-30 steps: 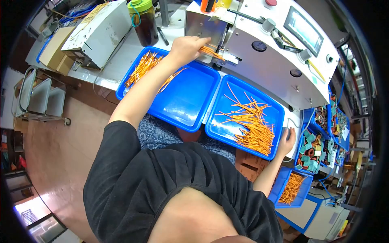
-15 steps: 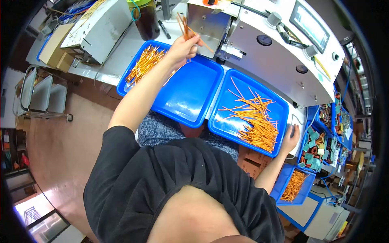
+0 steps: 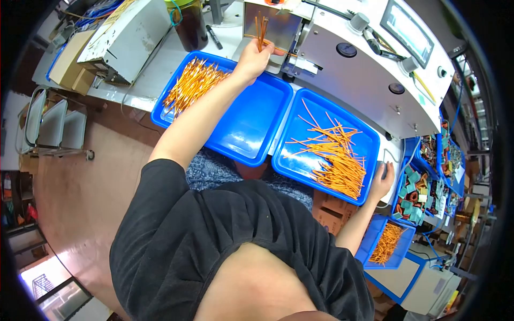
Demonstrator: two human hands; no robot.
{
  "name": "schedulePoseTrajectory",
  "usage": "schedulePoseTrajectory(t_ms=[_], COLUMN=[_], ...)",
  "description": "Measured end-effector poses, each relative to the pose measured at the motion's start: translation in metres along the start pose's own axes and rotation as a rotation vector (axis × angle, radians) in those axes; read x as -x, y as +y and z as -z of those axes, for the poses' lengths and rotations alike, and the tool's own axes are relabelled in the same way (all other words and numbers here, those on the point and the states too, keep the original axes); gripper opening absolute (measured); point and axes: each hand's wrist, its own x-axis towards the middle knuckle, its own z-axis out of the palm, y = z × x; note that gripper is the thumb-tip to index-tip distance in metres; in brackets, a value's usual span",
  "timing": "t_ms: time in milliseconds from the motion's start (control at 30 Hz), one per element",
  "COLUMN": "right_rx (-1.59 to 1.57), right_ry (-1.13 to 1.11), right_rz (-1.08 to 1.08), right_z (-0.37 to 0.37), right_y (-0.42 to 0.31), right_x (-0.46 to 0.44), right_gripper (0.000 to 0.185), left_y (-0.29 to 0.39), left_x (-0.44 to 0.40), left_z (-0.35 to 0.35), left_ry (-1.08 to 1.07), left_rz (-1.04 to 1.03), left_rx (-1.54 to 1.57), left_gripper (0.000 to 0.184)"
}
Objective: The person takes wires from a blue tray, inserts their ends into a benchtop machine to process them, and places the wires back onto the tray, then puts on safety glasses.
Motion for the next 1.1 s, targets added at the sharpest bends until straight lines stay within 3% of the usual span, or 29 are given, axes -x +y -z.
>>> schedulePoseTrajectory(t_ms=[267, 467, 567, 667, 733, 800, 933, 1033, 1100], right_rx=[0.036, 0.026, 0.014, 0.015, 0.015, 0.022, 0.031, 0.032, 0.025], right_ry=[-0.058, -0.012, -0.011, -0.014, -0.007, -0.010, -0.011, -0.022, -0.025], right_rz=[0.016, 0.033, 0.022, 0.015, 0.013, 0.011, 0.011, 0.015, 0.022], right_z=[0.003, -0.002, 0.000, -0.001, -0.001, -0.001, -0.002, -0.002, -0.003], right_y=[0.003, 0.008, 0.007, 0.005, 0.004, 0.007, 0.008, 0.008, 0.006], right_x=[-0.002, -0.002, 0.000, 0.000, 0.001, 0.001, 0.000, -0.001, -0.002], right_gripper=[0.031, 0.031, 0.031, 0.031, 0.031, 0.031, 0.032, 0.033, 0.033], left_y=[-0.002, -0.002, 0.001, 0.008, 0.023, 0.029, 0.036, 0.038, 0.040], left_x=[-0.003, 0.003, 0.022, 0.059, 0.096, 0.132, 0.198, 0.207, 0.195], left_z=[0.000, 0.002, 0.013, 0.030, 0.032, 0.029, 0.009, 0.003, 0.001], left_ry=[0.013, 0.150, 0.033, -0.117, -0.146, -0.133, -0.205, -0.383, -0.315], left_rz=[-0.015, 0.118, 0.203, 0.070, 0.057, 0.201, 0.571, 0.601, 0.524], left_rx=[-0.031, -0.300, -0.328, -0.476, -0.386, -0.230, 0.336, 0.541, 0.380], left_gripper=[0.017, 0.032, 0.035, 0.034, 0.031, 0.024, 0.028, 0.018, 0.013])
